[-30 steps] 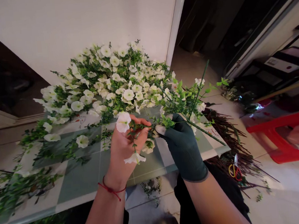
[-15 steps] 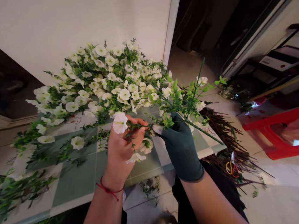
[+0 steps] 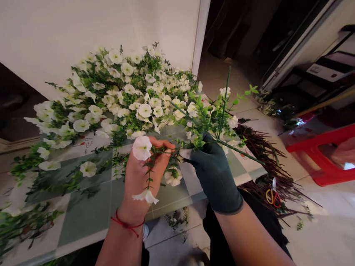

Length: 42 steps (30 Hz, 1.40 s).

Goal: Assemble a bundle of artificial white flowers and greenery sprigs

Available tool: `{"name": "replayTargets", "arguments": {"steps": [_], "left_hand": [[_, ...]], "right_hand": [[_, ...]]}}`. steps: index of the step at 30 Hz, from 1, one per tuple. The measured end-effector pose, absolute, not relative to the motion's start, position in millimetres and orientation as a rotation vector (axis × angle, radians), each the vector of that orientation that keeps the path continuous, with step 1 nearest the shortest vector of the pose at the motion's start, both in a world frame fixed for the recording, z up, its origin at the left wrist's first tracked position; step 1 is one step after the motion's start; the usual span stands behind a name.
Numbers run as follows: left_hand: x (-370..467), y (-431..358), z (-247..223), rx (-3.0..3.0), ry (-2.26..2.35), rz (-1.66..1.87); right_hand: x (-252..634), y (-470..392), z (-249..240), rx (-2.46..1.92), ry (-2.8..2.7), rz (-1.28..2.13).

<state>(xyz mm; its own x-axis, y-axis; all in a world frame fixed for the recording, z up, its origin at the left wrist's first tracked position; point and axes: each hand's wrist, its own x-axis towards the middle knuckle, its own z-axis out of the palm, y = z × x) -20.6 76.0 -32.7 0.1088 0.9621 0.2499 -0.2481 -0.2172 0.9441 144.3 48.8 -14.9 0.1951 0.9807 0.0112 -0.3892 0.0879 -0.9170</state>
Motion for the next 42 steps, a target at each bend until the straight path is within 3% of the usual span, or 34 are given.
{"name": "replayTargets", "arguments": {"steps": [33, 42], "left_hand": [[-20.5, 78.7, -26.5, 1.234, 0.836, 1.479], [-52.4, 65.7, 19.9, 1.049, 0.958, 1.768]], "right_hand": [[146.7, 46.8, -25.4, -0.993, -0.83, 1.156], [157.3, 50.7, -25.1, -1.204, -1.042, 1.045]]}}
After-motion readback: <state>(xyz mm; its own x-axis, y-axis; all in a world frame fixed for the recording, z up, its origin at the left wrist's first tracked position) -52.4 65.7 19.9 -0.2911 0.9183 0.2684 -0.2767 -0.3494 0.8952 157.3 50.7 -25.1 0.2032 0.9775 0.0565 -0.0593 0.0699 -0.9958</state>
